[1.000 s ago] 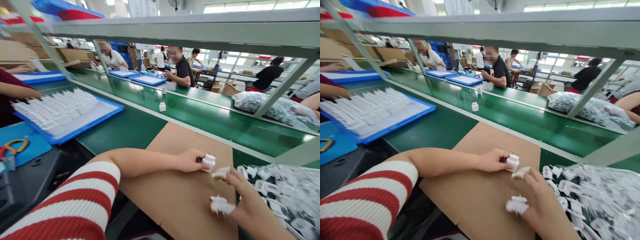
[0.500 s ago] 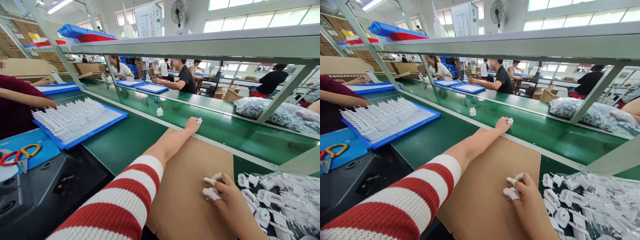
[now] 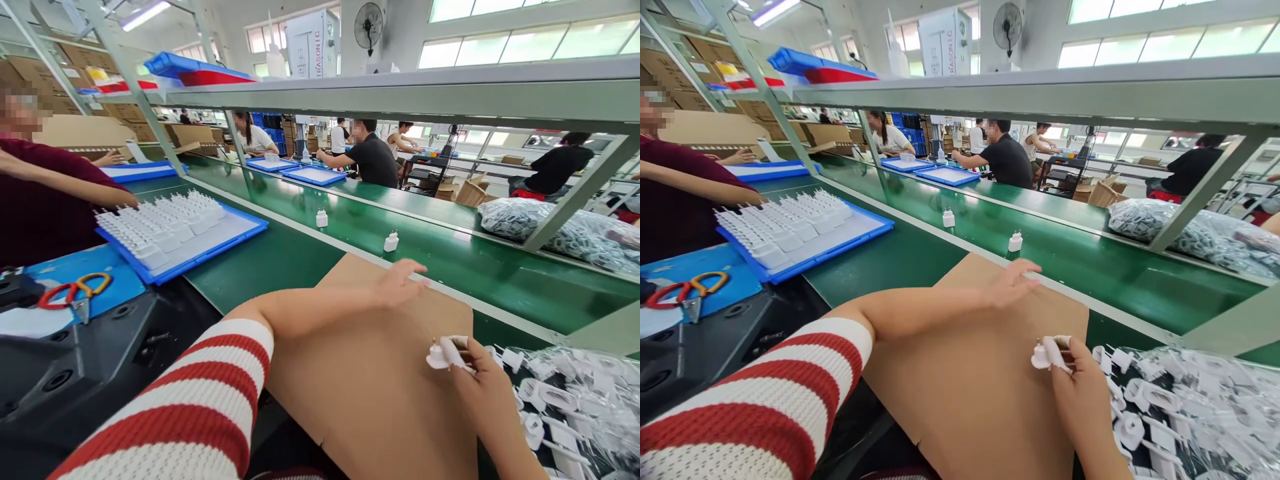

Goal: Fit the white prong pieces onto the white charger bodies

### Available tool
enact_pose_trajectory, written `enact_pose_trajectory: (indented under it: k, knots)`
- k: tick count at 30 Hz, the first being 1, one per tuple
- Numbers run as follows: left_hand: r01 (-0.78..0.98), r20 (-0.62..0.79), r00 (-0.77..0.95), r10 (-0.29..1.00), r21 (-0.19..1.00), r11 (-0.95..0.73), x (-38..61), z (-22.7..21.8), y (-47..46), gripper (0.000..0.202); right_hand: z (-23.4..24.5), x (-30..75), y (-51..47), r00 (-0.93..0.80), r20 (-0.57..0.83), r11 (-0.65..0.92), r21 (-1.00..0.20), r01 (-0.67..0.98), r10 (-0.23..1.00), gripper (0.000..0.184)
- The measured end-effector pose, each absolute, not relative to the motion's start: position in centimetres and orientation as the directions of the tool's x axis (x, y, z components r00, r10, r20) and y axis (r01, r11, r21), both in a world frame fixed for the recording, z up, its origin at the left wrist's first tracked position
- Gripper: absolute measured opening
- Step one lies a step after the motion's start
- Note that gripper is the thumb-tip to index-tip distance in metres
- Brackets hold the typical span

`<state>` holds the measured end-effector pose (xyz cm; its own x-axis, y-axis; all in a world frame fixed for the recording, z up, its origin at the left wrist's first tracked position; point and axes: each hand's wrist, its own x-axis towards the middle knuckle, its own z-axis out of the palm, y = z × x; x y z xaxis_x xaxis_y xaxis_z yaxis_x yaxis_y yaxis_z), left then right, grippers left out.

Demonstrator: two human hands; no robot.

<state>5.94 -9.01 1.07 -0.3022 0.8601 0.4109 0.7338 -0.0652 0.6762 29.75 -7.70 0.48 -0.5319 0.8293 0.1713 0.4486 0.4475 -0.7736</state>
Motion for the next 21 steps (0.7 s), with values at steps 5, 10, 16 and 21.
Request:
enact_pose_trajectory:
  k: [5,10,16,21]
  knots:
    - [0.45,0.476,0.113,0.872,0.758,-0.473,10.6,-2.3,-15.3,0.037,0.1,30.1,-7.2,-0.387,0.115,0.321,-0.789,0.524,0.915,0.047]
    - [0.471,0.517,0.097,0.85,0.729,-0.497,11.0,-4.2,-15.1,0.027,-0.3,30.1,-7.4,-0.403,0.152,0.366,-0.762,0.533,0.903,0.042]
    - [0.356,0.473,-0.013,0.881,0.825,-0.438,10.7,-3.9,-14.7,0.028,0.0,30.1,-7.9,-0.468,0.247,0.474,-0.749,0.463,0.848,0.03]
    - [0.274,0.358,-0.074,0.931,0.905,-0.326,10.6,-3.1,-15.0,0.019,0.4,30.3,-8.0,-0.488,0.258,0.478,-0.78,0.404,0.834,0.025]
